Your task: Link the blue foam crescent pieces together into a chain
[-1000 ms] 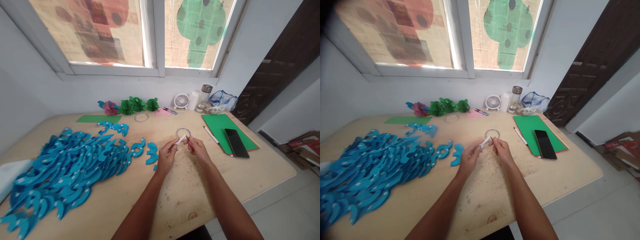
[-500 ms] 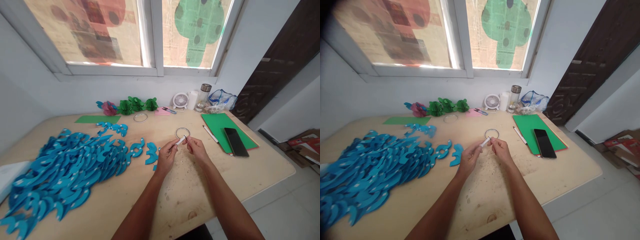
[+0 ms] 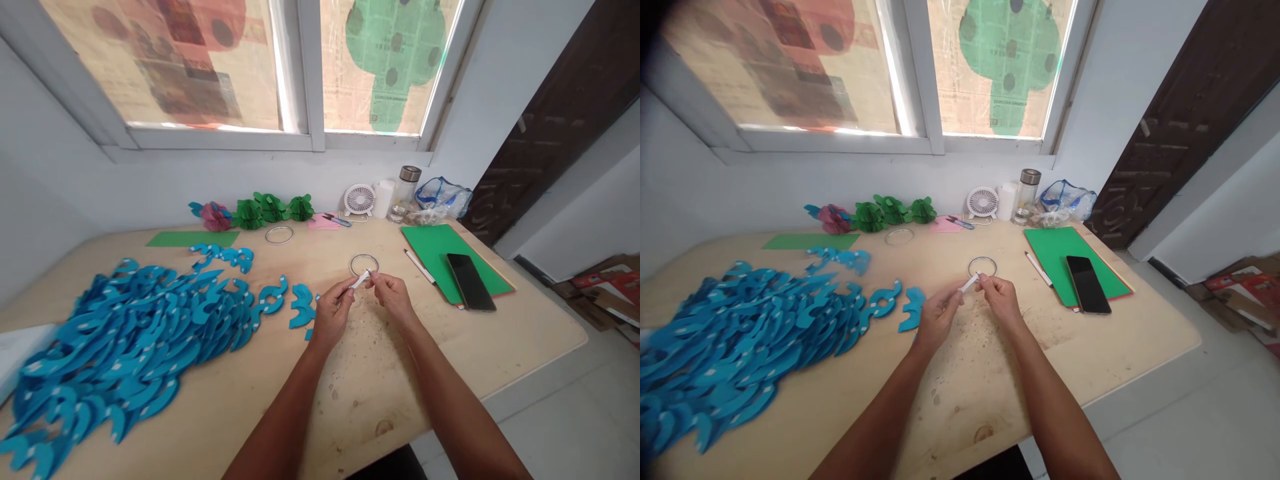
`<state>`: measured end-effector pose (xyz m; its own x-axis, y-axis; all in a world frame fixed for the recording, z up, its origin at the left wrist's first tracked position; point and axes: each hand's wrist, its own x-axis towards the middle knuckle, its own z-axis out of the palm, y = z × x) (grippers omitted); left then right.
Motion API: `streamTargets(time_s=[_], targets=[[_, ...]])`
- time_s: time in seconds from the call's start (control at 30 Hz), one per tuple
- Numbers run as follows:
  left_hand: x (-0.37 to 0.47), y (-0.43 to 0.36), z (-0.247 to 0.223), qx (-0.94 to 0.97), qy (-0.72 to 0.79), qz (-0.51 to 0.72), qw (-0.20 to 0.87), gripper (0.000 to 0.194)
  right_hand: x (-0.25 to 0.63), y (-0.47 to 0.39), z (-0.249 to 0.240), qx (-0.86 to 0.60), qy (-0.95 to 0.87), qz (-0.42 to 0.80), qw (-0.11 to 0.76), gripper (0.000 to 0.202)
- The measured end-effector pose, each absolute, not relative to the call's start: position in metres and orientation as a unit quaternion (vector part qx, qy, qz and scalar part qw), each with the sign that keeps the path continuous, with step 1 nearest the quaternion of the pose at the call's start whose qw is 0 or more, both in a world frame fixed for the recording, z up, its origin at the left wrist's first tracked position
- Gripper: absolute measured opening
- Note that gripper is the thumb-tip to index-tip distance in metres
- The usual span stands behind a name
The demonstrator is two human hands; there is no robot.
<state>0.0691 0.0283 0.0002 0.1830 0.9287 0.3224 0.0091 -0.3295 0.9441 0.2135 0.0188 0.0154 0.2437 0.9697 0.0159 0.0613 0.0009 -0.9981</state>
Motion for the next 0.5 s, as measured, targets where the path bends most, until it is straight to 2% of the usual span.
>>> streamTargets(time_s=[0.23, 0.5], targets=[[0.0700, 0.0264, 0.0032, 0.631, 0.373, 0.520, 0.438, 0.030, 0.2123, 0.0189, 0.0132, -0.575, -0.431, 0.419, 0.554, 0.046], [0.0692, 0.0261, 0.0059, 0.623, 0.378, 0.522, 0.443, 0.030, 0.2069, 0.0157, 0.0203, -0.507, -0.370, 0.530, 0.570, 0.044]])
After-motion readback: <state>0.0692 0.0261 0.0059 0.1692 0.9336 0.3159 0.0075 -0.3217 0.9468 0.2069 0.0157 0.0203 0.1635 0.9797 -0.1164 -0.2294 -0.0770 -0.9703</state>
